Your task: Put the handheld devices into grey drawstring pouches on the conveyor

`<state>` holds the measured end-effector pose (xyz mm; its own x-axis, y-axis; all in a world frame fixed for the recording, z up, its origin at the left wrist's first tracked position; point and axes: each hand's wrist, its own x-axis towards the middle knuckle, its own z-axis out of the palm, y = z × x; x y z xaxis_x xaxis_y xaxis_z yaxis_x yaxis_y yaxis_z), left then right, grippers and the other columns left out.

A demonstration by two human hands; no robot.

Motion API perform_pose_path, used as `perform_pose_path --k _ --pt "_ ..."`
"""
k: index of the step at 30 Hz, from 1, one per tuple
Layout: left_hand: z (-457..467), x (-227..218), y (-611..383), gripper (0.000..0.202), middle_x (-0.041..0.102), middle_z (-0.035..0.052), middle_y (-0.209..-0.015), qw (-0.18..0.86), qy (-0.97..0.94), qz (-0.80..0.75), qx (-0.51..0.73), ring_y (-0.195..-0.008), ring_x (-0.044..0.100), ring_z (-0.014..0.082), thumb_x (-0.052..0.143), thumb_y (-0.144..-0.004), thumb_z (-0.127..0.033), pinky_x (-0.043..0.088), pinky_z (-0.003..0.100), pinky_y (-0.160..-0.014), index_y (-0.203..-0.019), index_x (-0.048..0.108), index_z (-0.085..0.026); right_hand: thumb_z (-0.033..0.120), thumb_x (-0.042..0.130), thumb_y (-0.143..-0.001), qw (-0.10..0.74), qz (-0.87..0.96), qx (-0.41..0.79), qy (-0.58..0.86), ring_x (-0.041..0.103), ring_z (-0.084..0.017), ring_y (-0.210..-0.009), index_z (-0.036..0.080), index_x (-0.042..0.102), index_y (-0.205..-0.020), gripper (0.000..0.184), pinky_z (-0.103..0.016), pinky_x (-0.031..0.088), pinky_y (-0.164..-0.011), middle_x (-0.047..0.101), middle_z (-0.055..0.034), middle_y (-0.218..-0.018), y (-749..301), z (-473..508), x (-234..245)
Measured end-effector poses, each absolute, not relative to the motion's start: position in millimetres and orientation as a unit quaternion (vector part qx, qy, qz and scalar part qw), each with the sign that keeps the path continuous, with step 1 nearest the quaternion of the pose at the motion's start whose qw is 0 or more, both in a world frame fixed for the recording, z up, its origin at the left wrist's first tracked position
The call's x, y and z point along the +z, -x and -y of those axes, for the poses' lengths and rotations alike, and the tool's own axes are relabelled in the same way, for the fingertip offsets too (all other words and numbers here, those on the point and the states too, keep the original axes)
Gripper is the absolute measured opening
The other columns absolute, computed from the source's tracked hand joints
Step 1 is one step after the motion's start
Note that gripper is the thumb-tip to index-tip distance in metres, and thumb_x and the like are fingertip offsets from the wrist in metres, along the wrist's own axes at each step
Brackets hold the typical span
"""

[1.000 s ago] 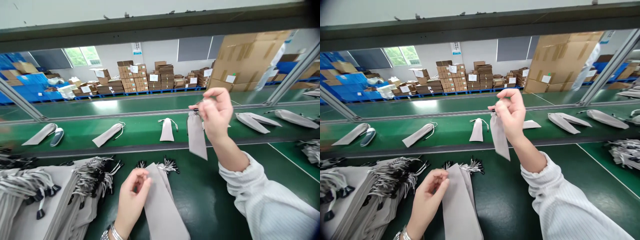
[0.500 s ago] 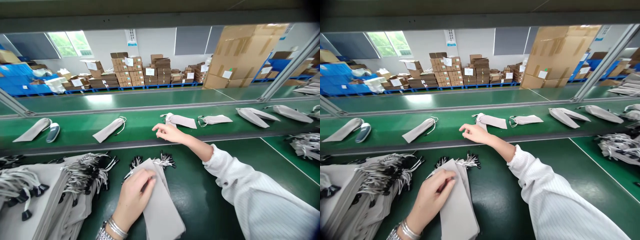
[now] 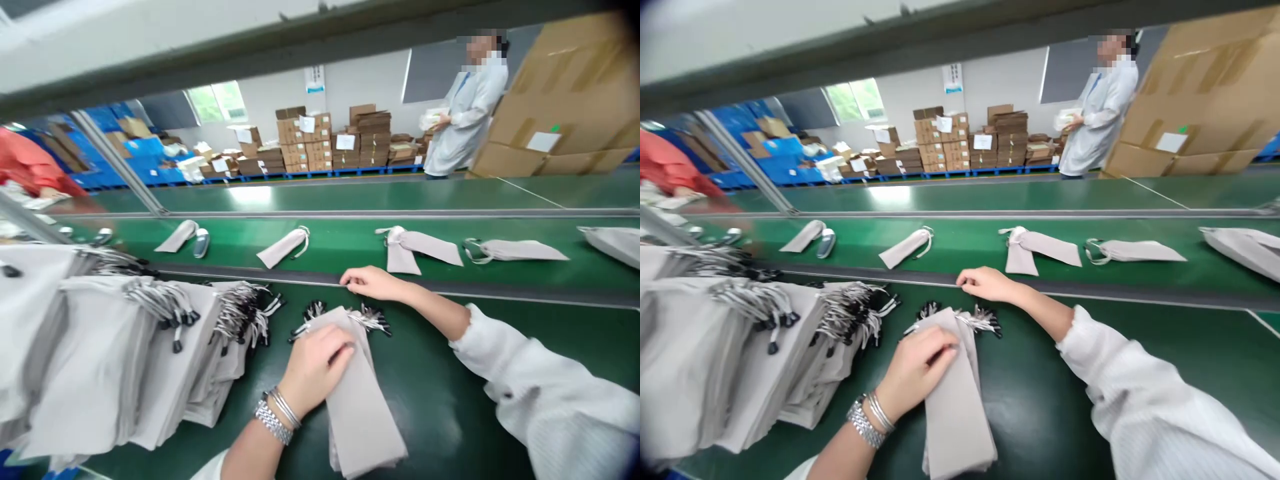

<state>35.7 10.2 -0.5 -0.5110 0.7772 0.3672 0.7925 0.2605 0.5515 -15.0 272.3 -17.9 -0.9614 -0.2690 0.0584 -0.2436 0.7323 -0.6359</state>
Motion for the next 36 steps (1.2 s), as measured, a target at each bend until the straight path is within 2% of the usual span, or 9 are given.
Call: perform_pose_path --k 5,9,13,19,27,36 --pt "-8.1 -4.8 -41.3 0.009 0.067 -0.0001 -0.082 0.047 0.501 0.787 -0.358 -0.074 0.063 0.014 0.058 -0.087 -0.015 0.046 0.023 -0.069 -0.092 0.065 -0.021 0.035 0.049 -0.092 0.039 -0.931 -0.335 0.137 0.059 -0.016 -0.068 0.022 0.065 -0.106 0.025 -0.025 0.037 -0.062 0.067 0.0004 -0.076 16.5 -271.4 -32.9" --pt "-8.8 -20.1 -37.1 0.006 0.068 -0.0014 -0.08 0.096 0.51 0.784 -0.34 -0.071 0.064 0.0127 0.061 -0.087 -0.023 0.046 0.021 -0.066 -0.091 0.064 -0.021 0.04 0.046 -0.093 0.054 -0.934 -0.33 0.124 0.057 -0.016 -0.066 0.025 0.064 -0.108 0.028 -0.026 0.035 -0.06 0.064 0.0007 -0.075 20.7 -272.7 -46.3" --pt "-11.2 -36.7 -32.7 0.011 0.07 -0.0021 -0.08 0.126 0.521 0.776 -0.332 -0.074 0.066 0.0124 0.056 -0.089 -0.028 0.046 0.02 -0.065 -0.092 0.064 -0.021 0.043 0.047 -0.091 0.058 -0.938 -0.324 0.111 0.057 -0.017 -0.065 0.027 0.065 -0.109 0.03 -0.025 0.034 -0.059 0.063 0.0003 -0.075 22.7 -273.6 -54.3" --pt "-14.3 -43.8 -31.3 0.014 0.073 -0.0019 -0.085 0.112 0.525 0.776 -0.332 -0.075 0.069 0.0104 0.057 -0.09 -0.03 0.048 0.017 -0.067 -0.093 0.068 -0.021 0.046 0.047 -0.091 0.064 -0.935 -0.331 0.11 0.057 -0.018 -0.068 0.027 0.066 -0.109 0.033 -0.025 0.037 -0.061 0.065 -0.0017 -0.079 25.2 -277.8 -64.7" --pt "-12.9 -28.3 -35.3 0.012 0.075 -0.0009 -0.09 0.057 0.503 0.797 -0.329 -0.079 0.07 0.0102 0.059 -0.092 -0.026 0.048 0.015 -0.071 -0.091 0.069 -0.019 0.048 0.044 -0.091 0.071 -0.939 -0.316 0.112 0.057 -0.018 -0.067 0.028 0.065 -0.111 0.035 -0.025 0.036 -0.059 0.064 -0.0021 -0.08 24.8 -274.1 -58.0" --pt "-14.0 -35.4 -33.0 0.008 0.073 -0.0014 -0.084 0.086 0.525 0.787 -0.313 -0.078 0.069 0.0102 0.062 -0.087 -0.025 0.047 0.016 -0.067 -0.09 0.067 -0.02 0.044 0.045 -0.09 0.063 -0.942 -0.311 0.111 0.056 -0.017 -0.067 0.029 0.065 -0.11 0.032 -0.025 0.036 -0.061 0.063 -0.0005 -0.077 23.4 -274.0 -57.5"
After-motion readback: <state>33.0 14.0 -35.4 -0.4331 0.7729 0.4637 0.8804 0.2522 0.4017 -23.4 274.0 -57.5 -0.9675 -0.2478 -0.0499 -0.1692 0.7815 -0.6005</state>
